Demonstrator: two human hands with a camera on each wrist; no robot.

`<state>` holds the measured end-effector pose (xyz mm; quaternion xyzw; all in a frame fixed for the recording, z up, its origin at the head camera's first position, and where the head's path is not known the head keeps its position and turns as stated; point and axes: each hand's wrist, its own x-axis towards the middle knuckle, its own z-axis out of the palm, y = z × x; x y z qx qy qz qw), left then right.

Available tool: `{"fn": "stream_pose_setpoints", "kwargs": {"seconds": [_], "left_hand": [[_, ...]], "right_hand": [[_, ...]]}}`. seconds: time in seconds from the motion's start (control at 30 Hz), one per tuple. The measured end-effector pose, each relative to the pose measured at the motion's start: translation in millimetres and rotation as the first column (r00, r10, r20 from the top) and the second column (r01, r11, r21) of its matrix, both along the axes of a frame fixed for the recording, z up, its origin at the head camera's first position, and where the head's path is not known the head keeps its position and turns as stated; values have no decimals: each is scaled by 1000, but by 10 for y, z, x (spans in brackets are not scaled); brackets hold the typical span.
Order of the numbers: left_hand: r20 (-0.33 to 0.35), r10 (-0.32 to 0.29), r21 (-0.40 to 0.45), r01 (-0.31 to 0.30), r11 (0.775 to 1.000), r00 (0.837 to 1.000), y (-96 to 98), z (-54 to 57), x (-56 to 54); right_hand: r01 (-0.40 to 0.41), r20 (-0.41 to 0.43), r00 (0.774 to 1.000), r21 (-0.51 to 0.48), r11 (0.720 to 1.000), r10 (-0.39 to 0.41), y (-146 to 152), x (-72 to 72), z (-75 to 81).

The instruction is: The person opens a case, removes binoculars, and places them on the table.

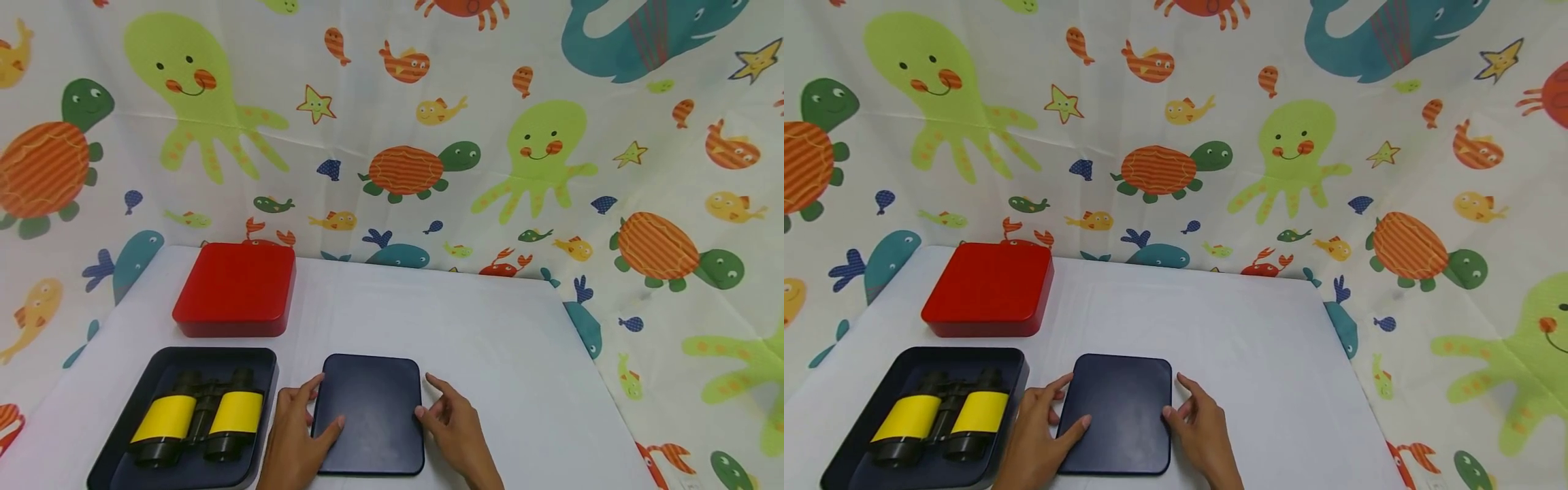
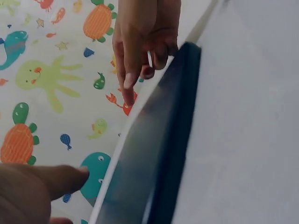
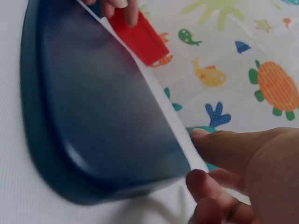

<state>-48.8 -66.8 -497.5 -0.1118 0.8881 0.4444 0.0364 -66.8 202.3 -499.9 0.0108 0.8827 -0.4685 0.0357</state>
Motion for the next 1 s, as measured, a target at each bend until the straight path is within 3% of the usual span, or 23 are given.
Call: {"fn": "stream_pose_setpoints", "kwargs": {"seconds": [0.1,0.17,0.23,0.33,0.47,0.57,0.63,0.83,1.0], "left_hand": [[-8,-80,32,80,996,997,-1,98,54],[-15,-166,65,166,984,986,-16,179,87],[-30,-256,122,258,958,966,-41,270,111],[-83,-373,208,382,900,924,-92,410,150],[-209,-424,251,468,847,881,-178,582,217],[-283,-416,235,483,843,864,-273,691,247],[-283,-396,213,460,862,874,-353,750,251],[-180,-259,51,272,961,949,-642,817,220],[-178,-176,-70,165,984,968,-907,776,196]], "right_hand": [[63,-17,998,-14,998,-63,-40,4,47],[89,-45,995,-31,996,-91,-72,-2,87],[104,-82,991,-53,993,-108,-104,-16,130],[109,-134,984,-81,991,-119,-150,-37,194],[83,-172,980,-96,992,-98,-207,-59,283],[43,-191,980,-93,995,-60,-252,-71,356],[9,-201,979,-93,996,-28,-287,-80,402],[-77,-249,967,-79,994,56,-413,-109,486],[-140,-348,931,-51,989,114,-519,-124,499]]}}
